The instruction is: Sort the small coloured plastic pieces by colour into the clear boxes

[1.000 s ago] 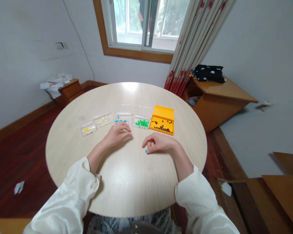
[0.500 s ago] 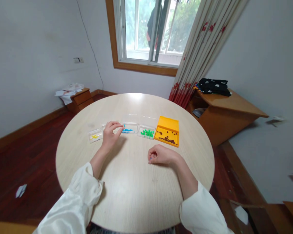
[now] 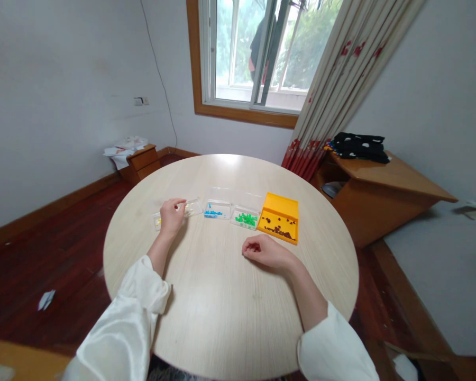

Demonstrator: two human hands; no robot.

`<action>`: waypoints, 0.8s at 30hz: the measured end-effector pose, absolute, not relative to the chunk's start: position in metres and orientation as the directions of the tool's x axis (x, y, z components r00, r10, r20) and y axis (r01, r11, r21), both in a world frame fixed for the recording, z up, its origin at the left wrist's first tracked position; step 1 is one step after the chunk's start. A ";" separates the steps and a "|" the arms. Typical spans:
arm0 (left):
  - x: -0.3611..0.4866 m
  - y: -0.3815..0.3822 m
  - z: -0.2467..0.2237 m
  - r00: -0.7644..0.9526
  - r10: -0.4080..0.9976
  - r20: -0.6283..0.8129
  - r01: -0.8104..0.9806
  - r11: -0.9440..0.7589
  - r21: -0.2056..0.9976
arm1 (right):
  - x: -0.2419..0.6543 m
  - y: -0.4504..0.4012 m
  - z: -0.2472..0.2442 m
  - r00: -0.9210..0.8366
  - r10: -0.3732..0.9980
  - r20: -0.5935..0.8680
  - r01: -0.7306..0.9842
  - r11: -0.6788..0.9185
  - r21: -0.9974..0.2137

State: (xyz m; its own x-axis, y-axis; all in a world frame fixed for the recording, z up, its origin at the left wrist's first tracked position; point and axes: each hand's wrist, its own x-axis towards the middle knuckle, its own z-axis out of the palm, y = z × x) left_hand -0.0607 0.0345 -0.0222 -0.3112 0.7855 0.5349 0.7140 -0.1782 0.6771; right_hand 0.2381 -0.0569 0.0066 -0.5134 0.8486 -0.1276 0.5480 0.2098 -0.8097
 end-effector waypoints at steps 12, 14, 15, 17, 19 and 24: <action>-0.058 0.029 -0.014 -0.363 0.801 0.477 0.697 -0.107 0.709 | 0.238 -0.045 -0.007 -0.266 0.950 0.162 0.426 0.267 -0.864; -0.056 0.027 -0.013 -0.363 0.792 0.490 0.687 -0.129 0.715 | 0.237 -0.043 -0.008 -0.214 0.961 0.174 0.348 0.241 -0.906; -0.055 0.026 -0.012 -0.357 0.789 0.500 0.678 -0.149 0.719 | 0.237 -0.043 -0.008 -0.186 0.968 0.171 0.299 0.221 -0.928; -0.047 0.023 -0.011 -0.322 0.789 0.523 0.658 -0.210 0.723 | 0.235 -0.042 -0.006 -0.131 0.980 0.151 0.199 0.175 -0.964; -0.035 0.017 -0.011 -0.246 0.797 0.552 0.639 -0.295 0.711 | 0.233 -0.041 -0.004 -0.083 0.988 0.129 0.116 0.139 -0.983; 0.008 -0.005 -0.013 0.120 0.790 0.601 0.560 -0.554 0.616 | 0.230 -0.041 0.000 -0.055 0.994 0.096 0.007 0.096 -0.995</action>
State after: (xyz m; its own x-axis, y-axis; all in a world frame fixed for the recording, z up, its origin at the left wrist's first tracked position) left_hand 0.0076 -0.0053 -0.0135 0.1201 0.7900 0.6012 0.5605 -0.5538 0.6158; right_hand 0.2296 -0.0412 0.0000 -0.0546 0.9939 0.0958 0.0069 0.0963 -0.9953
